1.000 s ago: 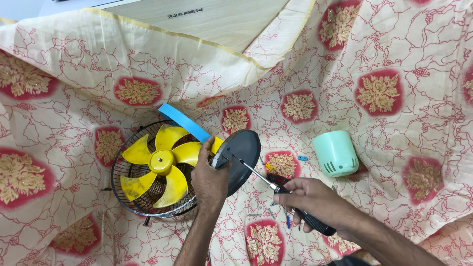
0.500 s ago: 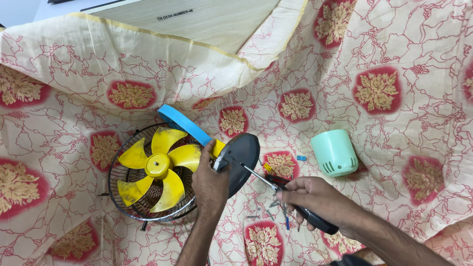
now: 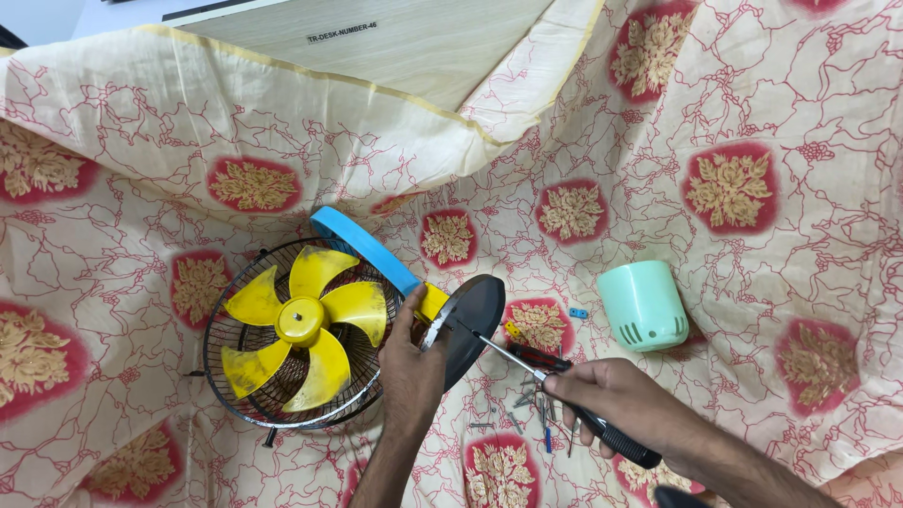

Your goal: The person uses a screwdriver to loosen and remove screws from the rear housing of a yellow electric fan. They hold the fan steady with one hand while manipulating the screwdriver with the other, working on the same fastener repeatedly throughout the clip.

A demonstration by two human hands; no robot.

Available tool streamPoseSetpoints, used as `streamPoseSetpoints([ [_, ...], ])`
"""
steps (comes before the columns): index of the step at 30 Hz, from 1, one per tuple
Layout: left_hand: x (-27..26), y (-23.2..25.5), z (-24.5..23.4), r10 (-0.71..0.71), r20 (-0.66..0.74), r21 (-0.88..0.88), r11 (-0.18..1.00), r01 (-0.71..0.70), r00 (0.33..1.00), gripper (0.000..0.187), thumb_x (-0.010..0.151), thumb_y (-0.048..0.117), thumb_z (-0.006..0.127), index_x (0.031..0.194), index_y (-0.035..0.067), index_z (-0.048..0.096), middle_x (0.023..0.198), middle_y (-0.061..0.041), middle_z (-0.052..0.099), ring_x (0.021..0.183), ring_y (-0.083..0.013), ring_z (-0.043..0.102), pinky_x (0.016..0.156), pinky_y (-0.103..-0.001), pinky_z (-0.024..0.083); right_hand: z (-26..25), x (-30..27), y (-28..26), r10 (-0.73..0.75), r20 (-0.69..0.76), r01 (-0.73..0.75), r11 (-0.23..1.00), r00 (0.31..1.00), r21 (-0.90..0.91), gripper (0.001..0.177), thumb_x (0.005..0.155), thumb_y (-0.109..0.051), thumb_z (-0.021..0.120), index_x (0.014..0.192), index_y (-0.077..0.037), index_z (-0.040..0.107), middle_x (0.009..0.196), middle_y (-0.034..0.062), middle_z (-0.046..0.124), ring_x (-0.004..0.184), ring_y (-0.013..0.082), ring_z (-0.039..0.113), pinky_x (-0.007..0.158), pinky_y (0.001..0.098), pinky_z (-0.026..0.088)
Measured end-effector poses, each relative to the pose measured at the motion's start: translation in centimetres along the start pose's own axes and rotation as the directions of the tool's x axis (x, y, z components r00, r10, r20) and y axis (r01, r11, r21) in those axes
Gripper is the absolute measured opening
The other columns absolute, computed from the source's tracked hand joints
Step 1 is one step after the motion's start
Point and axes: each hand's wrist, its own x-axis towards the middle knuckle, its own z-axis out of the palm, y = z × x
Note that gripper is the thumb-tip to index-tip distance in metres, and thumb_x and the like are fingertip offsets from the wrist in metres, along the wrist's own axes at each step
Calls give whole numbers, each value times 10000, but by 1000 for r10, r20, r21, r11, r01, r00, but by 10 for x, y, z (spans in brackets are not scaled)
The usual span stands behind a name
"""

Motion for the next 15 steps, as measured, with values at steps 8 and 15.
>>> streamPoseSetpoints([
  [8, 4, -4, -9, -67, -22, -151, 986, 63, 998, 646, 873, 90, 727, 1479, 188, 526, 1162, -84, 770, 1061, -143, 723, 952, -313, 552, 5, 6, -3, -294, -53, 267, 920, 954, -288, 309, 895, -343, 761, 972, -45, 731, 690, 32, 775, 552, 69, 648, 493, 211, 495],
  [15, -1, -10, -15, -54, -25, -176, 983, 49, 998, 629, 869, 79, 731, 1463, 182, 549, 1176, -77, 756, 1069, -138, 713, 952, -306, 548, 11, -7, -13, -3, -91, -23, 959, 996, -283, 389, 925, -448, 715, 1007, -71, 760, 709, 26, 730, 534, 106, 618, 456, 262, 488],
])
